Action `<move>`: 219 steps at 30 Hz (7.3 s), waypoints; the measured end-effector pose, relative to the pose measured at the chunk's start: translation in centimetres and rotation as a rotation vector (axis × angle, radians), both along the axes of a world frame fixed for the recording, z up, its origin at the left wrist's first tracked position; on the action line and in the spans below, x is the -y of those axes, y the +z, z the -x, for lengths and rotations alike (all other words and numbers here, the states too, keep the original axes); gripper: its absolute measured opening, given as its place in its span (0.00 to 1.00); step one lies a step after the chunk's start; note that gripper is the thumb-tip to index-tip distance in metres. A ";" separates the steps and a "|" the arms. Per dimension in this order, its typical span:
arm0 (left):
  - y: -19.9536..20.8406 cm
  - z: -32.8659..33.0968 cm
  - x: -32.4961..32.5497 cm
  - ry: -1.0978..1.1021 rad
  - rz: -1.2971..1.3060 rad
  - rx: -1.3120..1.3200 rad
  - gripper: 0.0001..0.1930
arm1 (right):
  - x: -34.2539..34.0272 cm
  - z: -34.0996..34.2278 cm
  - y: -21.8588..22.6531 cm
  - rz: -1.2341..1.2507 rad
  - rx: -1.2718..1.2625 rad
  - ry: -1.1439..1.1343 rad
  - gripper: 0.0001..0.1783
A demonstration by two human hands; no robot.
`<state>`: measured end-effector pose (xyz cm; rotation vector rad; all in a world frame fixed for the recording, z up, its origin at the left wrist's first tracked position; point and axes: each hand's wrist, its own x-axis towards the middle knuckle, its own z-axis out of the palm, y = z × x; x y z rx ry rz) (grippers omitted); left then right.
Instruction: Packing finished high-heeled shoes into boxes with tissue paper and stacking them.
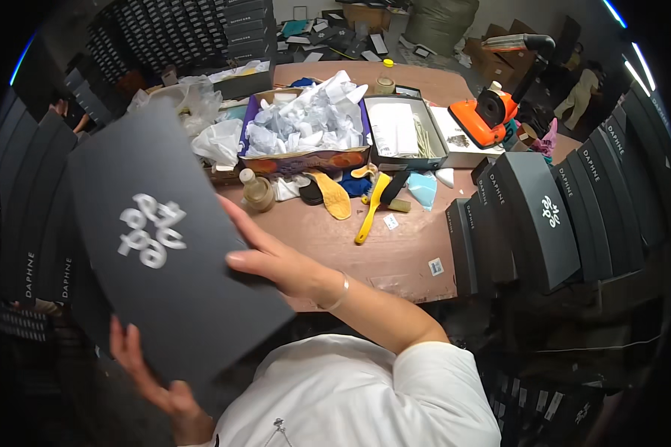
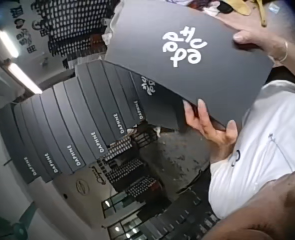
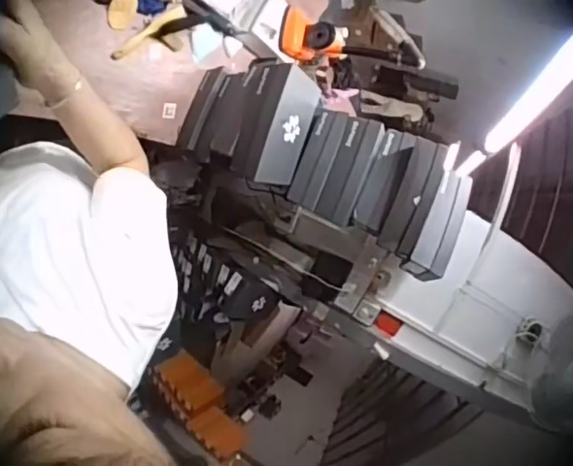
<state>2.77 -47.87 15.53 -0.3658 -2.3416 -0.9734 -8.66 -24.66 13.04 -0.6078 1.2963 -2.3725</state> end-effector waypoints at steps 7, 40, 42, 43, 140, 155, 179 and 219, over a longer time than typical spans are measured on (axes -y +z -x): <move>-18.5 3.6 -6.6 -0.167 -1.077 0.977 0.43 | -7.1 -3.2 -21.4 -0.278 0.424 -0.013 0.45; -33.1 6.4 -10.0 0.303 -0.436 0.779 0.37 | -7.0 4.5 -26.5 -1.419 -0.701 -0.113 0.24; -33.1 6.4 -10.1 0.313 -0.447 0.785 0.37 | -7.3 4.6 -26.2 -1.483 -0.896 -0.052 0.24; -33.0 6.2 -10.3 0.306 -0.458 0.796 0.38 | -6.8 5.2 -26.1 -1.498 -0.896 -0.135 0.24; -31.3 18.3 -14.8 -0.004 0.505 0.478 0.24 | -5.6 9.6 -21.2 -1.578 -0.779 0.248 0.28; -28.4 13.6 -11.7 0.051 0.038 0.474 0.22 | -13.3 14.8 -23.6 -1.771 -0.595 -0.186 0.29; -41.1 1.0 2.7 0.002 -1.183 1.329 0.14 | -3.6 -1.0 -25.9 -1.190 -0.277 -0.395 0.26; -35.7 19.4 33.7 0.453 -1.819 0.291 0.37 | 17.5 8.0 -30.0 -0.252 0.726 0.042 0.32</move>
